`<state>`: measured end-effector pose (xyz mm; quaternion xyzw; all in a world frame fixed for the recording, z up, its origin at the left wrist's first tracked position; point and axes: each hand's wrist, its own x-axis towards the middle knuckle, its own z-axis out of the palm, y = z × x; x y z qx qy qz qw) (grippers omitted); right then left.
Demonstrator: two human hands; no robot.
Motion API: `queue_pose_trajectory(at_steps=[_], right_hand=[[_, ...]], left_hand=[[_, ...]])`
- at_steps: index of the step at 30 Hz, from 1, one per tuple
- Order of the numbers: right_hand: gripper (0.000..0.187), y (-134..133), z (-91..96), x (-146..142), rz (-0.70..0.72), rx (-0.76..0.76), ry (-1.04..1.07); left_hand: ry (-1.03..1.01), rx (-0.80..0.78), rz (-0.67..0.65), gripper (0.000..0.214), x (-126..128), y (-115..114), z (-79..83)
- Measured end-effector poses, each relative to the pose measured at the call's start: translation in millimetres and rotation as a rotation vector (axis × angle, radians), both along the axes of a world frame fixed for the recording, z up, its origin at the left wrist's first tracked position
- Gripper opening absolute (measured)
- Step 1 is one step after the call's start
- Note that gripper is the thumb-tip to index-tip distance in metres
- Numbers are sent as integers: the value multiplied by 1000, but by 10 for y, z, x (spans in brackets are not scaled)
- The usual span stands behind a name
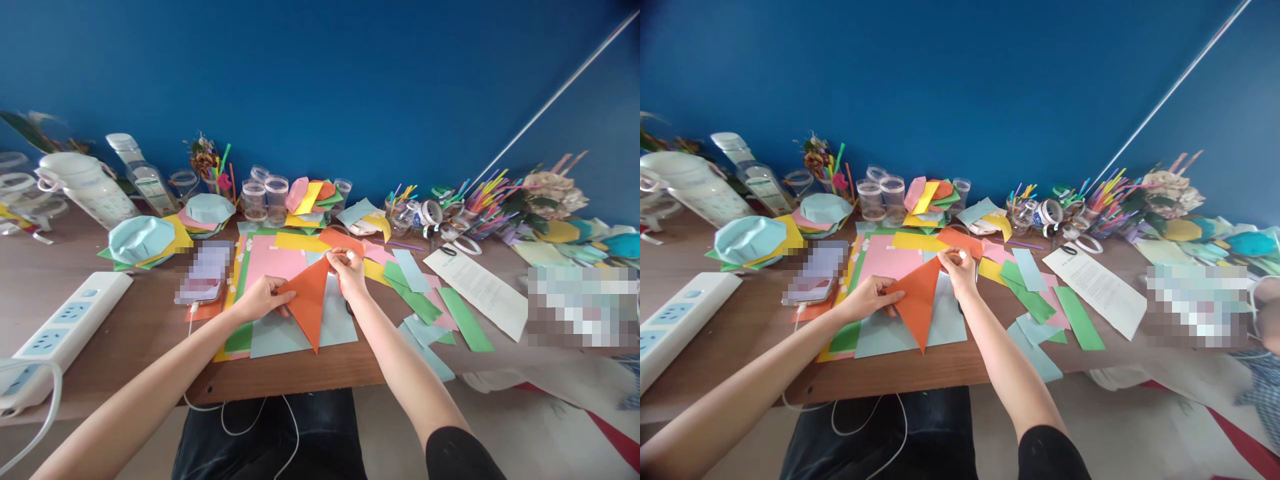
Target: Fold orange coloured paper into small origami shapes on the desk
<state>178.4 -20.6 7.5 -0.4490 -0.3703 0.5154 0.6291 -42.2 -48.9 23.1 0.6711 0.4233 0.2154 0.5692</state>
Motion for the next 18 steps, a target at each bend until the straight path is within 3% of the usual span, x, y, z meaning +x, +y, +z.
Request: queue_pose_trajectory(at_steps=[4,7,12,18], right_hand=[[34,-13,2,-37,-158,79,-42],[33,-22,11,-60,-202,123,-62],[37,-41,38,-65,-144,80,-19],[41,-50,62,-50,31,-9,1]], left_hand=[[-19,12,34,30,28,-4,-1],[-27,21,51,29,45,-6,-13],[-20,24,79,27,26,5,-41],[-22,22,131,26,-6,22,-35]])
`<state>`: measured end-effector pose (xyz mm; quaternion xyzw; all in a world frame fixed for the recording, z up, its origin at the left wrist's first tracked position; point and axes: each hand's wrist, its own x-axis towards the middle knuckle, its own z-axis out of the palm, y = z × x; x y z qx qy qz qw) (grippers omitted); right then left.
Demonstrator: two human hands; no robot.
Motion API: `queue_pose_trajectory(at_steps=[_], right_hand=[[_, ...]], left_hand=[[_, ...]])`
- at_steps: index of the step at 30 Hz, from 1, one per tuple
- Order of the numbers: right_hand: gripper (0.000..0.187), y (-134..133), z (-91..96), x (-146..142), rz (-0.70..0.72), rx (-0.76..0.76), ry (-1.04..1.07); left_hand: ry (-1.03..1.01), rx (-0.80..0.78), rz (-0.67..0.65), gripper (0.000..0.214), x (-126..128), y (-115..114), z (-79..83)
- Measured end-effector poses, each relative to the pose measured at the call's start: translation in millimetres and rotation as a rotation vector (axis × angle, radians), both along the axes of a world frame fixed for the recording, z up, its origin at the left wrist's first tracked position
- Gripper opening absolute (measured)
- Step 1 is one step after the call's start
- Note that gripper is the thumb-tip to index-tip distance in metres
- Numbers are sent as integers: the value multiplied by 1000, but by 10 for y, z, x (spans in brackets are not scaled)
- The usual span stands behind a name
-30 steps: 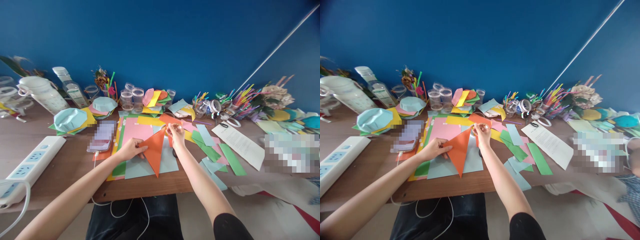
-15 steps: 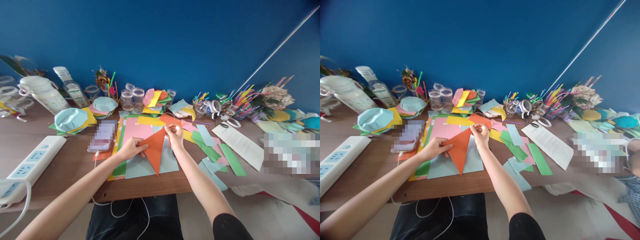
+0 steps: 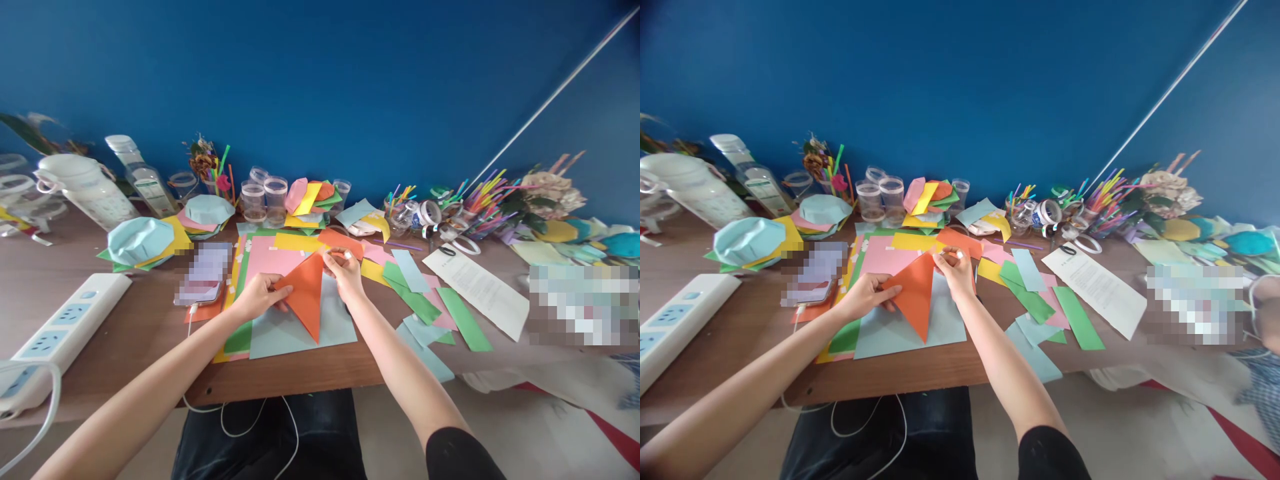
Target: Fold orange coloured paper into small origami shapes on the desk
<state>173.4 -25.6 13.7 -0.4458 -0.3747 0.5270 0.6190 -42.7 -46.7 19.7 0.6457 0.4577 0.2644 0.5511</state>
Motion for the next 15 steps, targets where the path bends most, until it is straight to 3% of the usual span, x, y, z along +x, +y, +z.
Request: queue_pose_trajectory(at_steps=[5,11,15], right_hand=[[41,1,-15,-13,23,-2,-4],[42,-18,-5,-68,-188,89,-98],[41,-21,9,-57,-111,51,-64]], left_hand=[[-20,4,-22,26,12,-6,-12],[-45,31,2,29,57,-18,-35],[-46,39,7,28,40,-18,-48]])
